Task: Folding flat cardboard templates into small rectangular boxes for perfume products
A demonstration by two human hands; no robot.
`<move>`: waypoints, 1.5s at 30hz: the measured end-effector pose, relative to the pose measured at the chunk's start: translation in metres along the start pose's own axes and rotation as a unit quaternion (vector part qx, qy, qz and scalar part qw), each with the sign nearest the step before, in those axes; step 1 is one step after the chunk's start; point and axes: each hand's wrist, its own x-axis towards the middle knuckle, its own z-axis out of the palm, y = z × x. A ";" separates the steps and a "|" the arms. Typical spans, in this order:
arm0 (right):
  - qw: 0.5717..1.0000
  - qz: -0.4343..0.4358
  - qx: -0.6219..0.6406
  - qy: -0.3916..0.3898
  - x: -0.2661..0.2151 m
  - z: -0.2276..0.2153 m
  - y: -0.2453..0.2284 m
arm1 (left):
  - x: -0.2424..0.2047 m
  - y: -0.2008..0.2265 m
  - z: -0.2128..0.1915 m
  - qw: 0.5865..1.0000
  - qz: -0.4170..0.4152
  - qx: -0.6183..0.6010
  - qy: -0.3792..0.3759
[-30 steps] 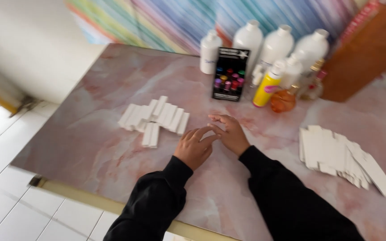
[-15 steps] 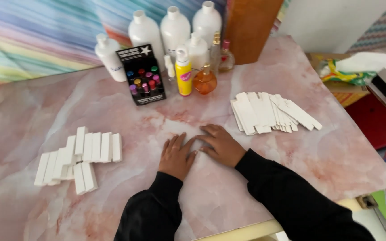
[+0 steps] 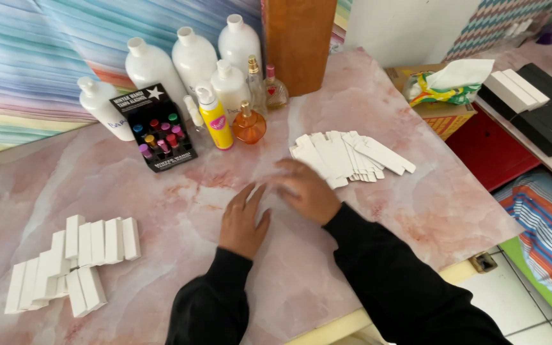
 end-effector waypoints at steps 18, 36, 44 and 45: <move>0.960 0.264 -0.030 0.090 -0.033 -0.067 0.027 | 0.057 0.074 0.105 0.939 -0.108 -0.125 -0.301; 0.884 0.299 0.270 0.237 -0.023 -0.054 -0.016 | 0.047 0.095 0.054 0.732 -0.361 -0.576 0.047; 0.827 0.322 0.452 0.091 0.016 -0.010 -0.075 | -0.004 0.048 -0.037 0.868 -0.330 -0.366 0.061; 0.811 0.317 0.483 0.092 0.021 -0.004 -0.080 | -0.012 0.035 -0.036 0.905 -0.292 -0.305 0.053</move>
